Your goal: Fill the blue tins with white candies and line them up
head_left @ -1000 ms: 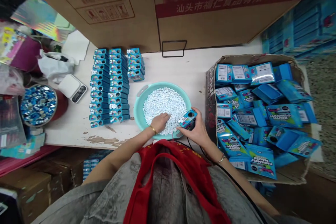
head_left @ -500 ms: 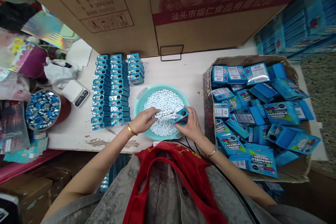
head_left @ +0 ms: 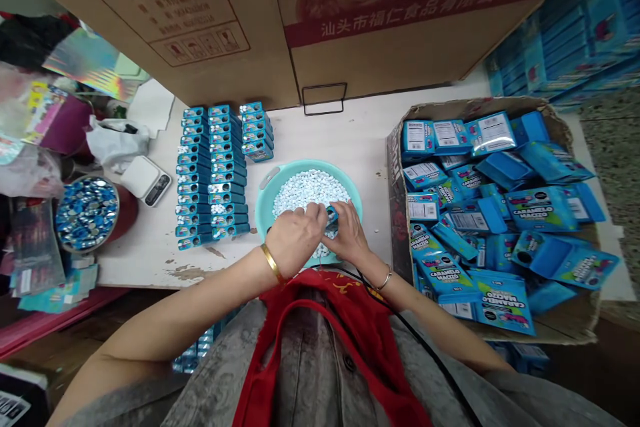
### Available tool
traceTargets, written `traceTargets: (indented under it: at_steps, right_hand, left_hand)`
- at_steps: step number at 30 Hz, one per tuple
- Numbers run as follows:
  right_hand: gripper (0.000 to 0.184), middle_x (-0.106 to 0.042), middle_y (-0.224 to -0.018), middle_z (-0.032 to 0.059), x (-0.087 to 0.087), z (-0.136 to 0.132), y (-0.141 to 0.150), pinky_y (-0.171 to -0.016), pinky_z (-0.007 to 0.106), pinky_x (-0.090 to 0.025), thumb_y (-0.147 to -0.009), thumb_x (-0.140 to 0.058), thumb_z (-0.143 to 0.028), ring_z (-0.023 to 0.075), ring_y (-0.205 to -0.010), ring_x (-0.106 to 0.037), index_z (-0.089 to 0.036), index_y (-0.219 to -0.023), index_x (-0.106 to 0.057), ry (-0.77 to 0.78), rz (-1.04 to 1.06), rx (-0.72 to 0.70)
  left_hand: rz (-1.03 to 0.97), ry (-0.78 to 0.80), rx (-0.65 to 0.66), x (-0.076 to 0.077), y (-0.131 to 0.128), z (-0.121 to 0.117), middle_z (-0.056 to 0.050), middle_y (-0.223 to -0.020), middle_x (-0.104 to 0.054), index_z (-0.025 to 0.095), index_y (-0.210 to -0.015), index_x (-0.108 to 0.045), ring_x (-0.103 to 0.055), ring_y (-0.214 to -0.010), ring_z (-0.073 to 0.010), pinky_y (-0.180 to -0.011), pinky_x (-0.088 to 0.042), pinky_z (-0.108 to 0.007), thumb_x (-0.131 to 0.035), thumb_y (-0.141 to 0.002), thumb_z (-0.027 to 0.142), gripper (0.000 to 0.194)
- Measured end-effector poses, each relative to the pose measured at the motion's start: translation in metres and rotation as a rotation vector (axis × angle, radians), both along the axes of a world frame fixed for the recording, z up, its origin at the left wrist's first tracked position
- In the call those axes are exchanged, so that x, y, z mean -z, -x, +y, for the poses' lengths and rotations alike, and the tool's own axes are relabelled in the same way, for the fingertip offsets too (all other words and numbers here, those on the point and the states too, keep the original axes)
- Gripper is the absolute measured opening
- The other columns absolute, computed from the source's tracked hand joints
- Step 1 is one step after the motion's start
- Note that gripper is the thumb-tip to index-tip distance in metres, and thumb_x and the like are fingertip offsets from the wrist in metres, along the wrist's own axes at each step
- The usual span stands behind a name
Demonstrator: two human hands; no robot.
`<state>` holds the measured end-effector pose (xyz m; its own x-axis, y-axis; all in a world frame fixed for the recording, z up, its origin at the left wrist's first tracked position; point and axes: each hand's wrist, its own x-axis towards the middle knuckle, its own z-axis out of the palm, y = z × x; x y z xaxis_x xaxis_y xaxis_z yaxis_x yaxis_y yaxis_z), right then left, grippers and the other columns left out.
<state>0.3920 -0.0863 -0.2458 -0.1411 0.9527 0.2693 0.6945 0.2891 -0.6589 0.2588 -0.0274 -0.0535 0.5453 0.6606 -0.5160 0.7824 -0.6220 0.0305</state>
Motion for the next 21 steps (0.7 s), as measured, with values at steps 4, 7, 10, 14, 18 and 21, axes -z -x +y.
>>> traceTargets:
  at_steps: [4, 7, 10, 14, 18, 21]
  right_hand:
    - [0.073, -0.05, -0.126, 0.0162, -0.003, 0.002, -0.008, -0.109, 0.062, -0.038, -0.076, -0.067, -0.032, 0.0333, -0.123, -0.048, -0.018, -0.137, -0.03, 0.003, 0.048, 0.034]
    - [0.072, -0.049, -0.128, 0.0168, -0.01, 0.002, -0.017, -0.105, 0.056, -0.044, -0.075, -0.069, -0.034, 0.0326, -0.123, -0.048, -0.018, -0.136, -0.032, 0.057, 0.103, 0.105]
    - [0.073, -0.05, -0.126, 0.0162, -0.02, 0.001, -0.027, -0.1, 0.052, -0.047, -0.074, -0.071, -0.039, 0.0315, -0.119, -0.051, -0.019, -0.134, -0.034, 0.115, 0.131, 0.19]
    - [0.079, -0.052, -0.123, 0.0153, -0.03, -0.001, -0.04, -0.098, 0.05, -0.048, -0.072, -0.074, -0.046, 0.0306, -0.114, -0.054, -0.017, -0.134, -0.035, 0.136, 0.117, 0.276]
    - [0.082, -0.05, -0.125, 0.0151, -0.032, -0.002, -0.049, -0.099, 0.049, -0.046, -0.071, -0.074, -0.049, 0.0303, -0.114, -0.053, -0.017, -0.136, -0.035, 0.132, 0.105, 0.327]
    - [0.081, -0.05, -0.125, 0.0146, -0.032, -0.004, -0.051, -0.1, 0.048, -0.046, -0.072, -0.074, -0.048, 0.0296, -0.115, -0.053, -0.017, -0.135, -0.035, 0.13, 0.112, 0.32]
  left_hand:
    - [-0.065, -0.067, -0.124, 0.045, 0.033, 0.019, -0.009, -0.099, -0.061, 0.015, -0.115, -0.055, -0.061, -0.092, -0.0219, -0.074, -0.049, -0.032, -0.037, -0.095, 0.012, 0.027]
    - [-0.1, -0.105, -0.214, 0.115, 0.059, 0.034, -0.012, -0.112, -0.059, 0.015, -0.123, -0.052, -0.058, -0.1, -0.0229, -0.081, -0.049, -0.034, -0.035, -0.094, 0.01, 0.034]
    - [-0.111, -0.042, -0.192, 0.181, 0.069, 0.033, -0.014, -0.119, -0.056, 0.014, -0.124, -0.052, -0.054, -0.108, -0.024, -0.089, -0.047, -0.036, -0.032, -0.094, 0.008, 0.036]
    - [-0.2, 0.048, -0.107, 0.223, 0.061, 0.006, -0.014, -0.123, -0.056, 0.015, -0.129, -0.05, -0.052, -0.112, -0.0239, -0.096, -0.046, -0.039, -0.032, -0.095, 0.01, 0.039]
    - [-0.307, 0.168, -0.101, 0.227, 0.047, -0.024, -0.014, -0.123, -0.058, 0.016, -0.13, -0.051, -0.054, -0.112, -0.0236, -0.094, -0.048, -0.038, -0.039, -0.09, 0.006, 0.043]
    - [-0.402, 0.294, -0.153, 0.224, 0.04, -0.035, -0.011, -0.126, -0.059, 0.018, -0.13, -0.052, -0.057, -0.114, -0.0215, -0.096, -0.048, -0.035, -0.043, -0.083, 0.002, 0.05]
